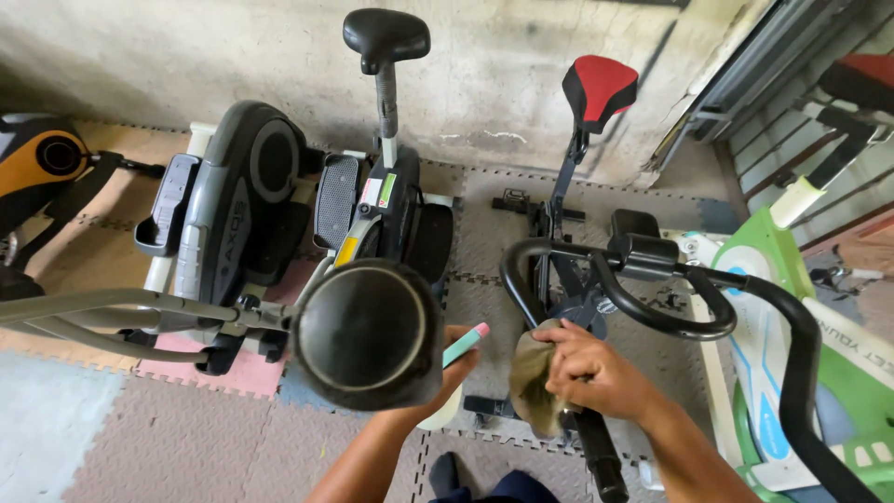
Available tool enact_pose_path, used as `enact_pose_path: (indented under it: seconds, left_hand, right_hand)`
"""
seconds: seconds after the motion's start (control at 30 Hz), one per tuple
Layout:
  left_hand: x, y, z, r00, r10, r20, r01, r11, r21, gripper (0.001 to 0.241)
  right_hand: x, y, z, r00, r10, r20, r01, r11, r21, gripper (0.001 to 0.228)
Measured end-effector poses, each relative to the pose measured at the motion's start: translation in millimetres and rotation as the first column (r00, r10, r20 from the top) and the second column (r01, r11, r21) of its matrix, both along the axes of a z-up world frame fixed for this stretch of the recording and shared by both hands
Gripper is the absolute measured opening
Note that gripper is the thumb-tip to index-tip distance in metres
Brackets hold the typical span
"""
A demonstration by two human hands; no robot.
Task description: Cleaning and wiping down gym equipment using a spray bottle and cloth.
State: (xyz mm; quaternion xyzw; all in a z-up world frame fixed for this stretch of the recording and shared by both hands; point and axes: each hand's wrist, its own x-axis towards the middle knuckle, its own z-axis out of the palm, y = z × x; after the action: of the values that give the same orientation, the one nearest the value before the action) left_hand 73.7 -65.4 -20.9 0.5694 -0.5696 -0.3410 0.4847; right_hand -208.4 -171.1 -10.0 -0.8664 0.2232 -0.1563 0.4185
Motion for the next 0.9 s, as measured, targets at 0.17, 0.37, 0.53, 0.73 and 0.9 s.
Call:
enact_pose_path:
  seconds: [0.17, 0.37, 0.53, 0.73, 0.9]
  left_hand:
    - [-10, -10, 1, 0.996, -0.038, -0.083, 0.041, 0.999, 0.033, 0.022]
    - [-29, -17, -30, 0.941, 0.014, -0.339, -0.01, 1.0, 0.015, 0.022]
    - [-48, -5, -4, 0.895, 0.086, -0.437, -0.066, 0.996, 0.061, 0.025]
    - [-57, 2, 6, 0.898, 0.215, -0.384, -0.202, 0.977, 0.074, 0.03]
    - [-62, 0, -15, 0.896, 0.3, -0.328, -0.309, 0.951, 0.026, 0.029]
  right_hand:
    - [34, -44, -19, 0.998, 0.061, -0.002, -0.061, 0.994, -0.089, 0.031]
    - [90, -112, -50, 0.997, 0.077, 0.003, -0.073, 0.951, -0.3, 0.023]
    - [115, -121, -54, 0.992, -0.104, -0.066, 0.074, 0.93, -0.359, 0.029]
    - [59, -73, -42, 0.985, -0.151, 0.083, 0.161, 0.979, -0.122, 0.036]
    - [36, -68, -32, 0.998, 0.059, -0.027, -0.062, 0.993, -0.102, 0.034]
